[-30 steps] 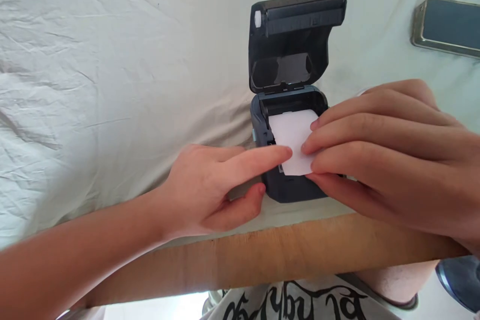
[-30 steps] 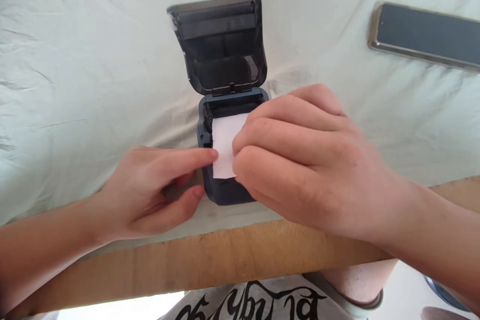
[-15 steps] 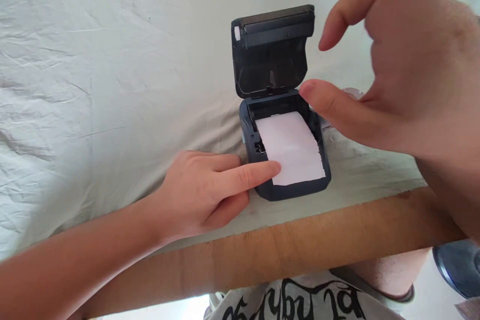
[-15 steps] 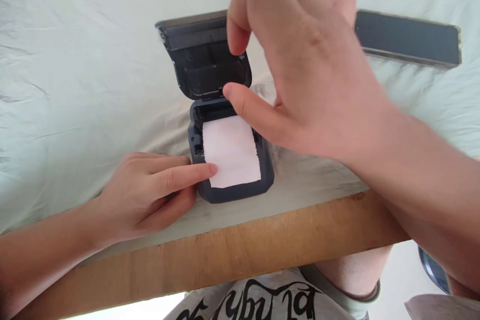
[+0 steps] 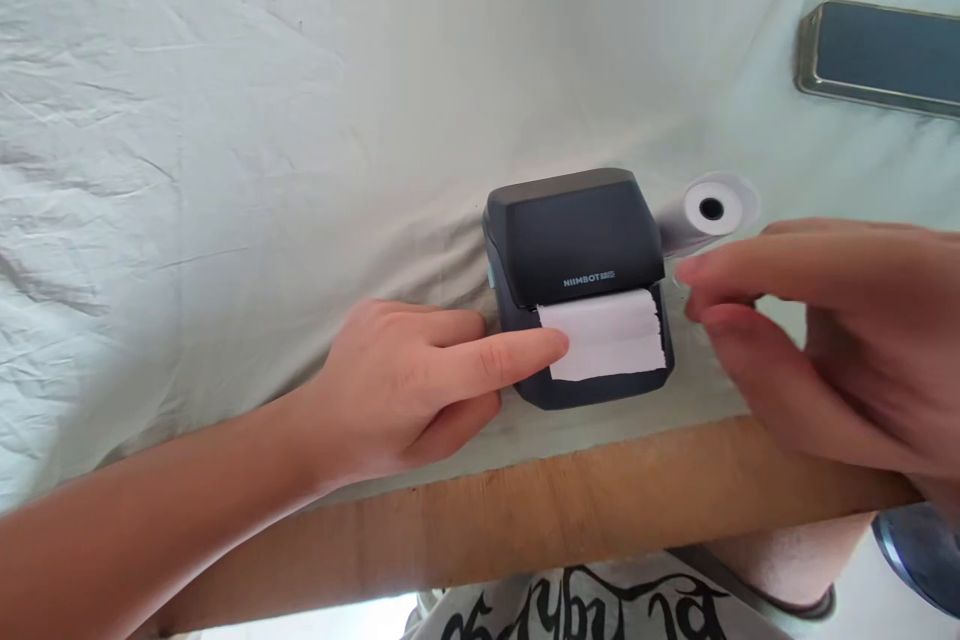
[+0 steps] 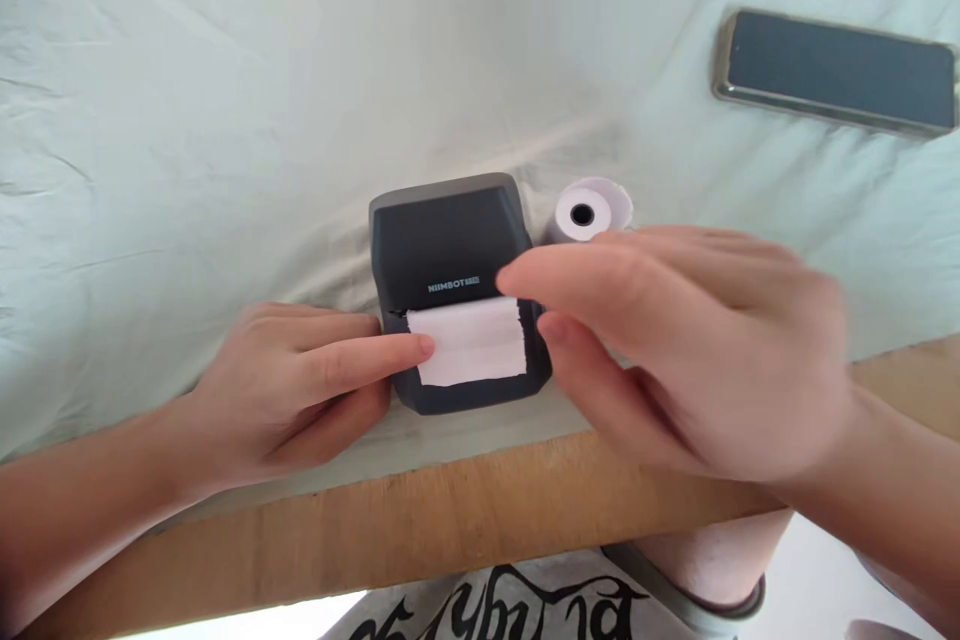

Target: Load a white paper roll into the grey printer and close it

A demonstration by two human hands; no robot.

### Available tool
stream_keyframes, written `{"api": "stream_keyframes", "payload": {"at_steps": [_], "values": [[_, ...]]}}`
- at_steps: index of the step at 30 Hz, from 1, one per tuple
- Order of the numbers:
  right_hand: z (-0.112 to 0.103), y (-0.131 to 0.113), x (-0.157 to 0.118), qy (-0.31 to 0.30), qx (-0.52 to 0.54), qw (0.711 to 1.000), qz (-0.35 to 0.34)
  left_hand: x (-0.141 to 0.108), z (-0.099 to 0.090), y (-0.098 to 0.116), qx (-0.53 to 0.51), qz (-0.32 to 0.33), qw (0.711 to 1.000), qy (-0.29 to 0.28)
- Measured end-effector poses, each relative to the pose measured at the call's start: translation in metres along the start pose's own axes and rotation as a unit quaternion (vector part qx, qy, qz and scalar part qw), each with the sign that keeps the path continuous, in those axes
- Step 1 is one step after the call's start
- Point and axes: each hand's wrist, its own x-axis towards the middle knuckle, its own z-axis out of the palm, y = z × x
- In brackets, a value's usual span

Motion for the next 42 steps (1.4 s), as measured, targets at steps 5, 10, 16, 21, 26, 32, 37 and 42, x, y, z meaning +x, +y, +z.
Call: {"api": "stream_keyframes", "payload": {"at_steps": [5,10,16,21,26,32,37,42], "values": [[0.016,-0.001,0.008,-0.022,-0.024,0.997,-0.076,0.004,0.000,0.004,-0.028,-0.027,0.999,-0.001],[0.022,0.002,0.000,-0.028,-0.010,0.999,-0.039,0.007,0.000,0.005,-0.018,-0.039,0.999,0.000],[0.018,0.001,0.001,-0.043,-0.036,0.997,-0.045,0.007,-0.001,0.005,-0.025,-0.047,0.998,-0.019],[0.016,0.002,0.004,-0.037,-0.044,0.995,-0.085,0.008,-0.002,0.006,-0.013,-0.042,0.999,-0.002],[0.024,0.004,0.004,-0.026,-0.044,0.994,-0.095,0.005,-0.001,0.004,-0.051,-0.064,0.997,-0.006],[0.021,0.002,0.006,-0.017,-0.031,0.999,-0.040,0.000,0.004,0.009,-0.093,-0.142,0.985,0.035],[0.016,0.005,0.008,-0.054,-0.005,0.997,-0.051,0.001,0.000,0.009,-0.043,-0.152,0.987,0.032],[0.026,0.007,0.006,-0.035,0.038,0.998,-0.029,-0.001,0.002,0.007,-0.023,-0.134,0.990,0.045]]}}
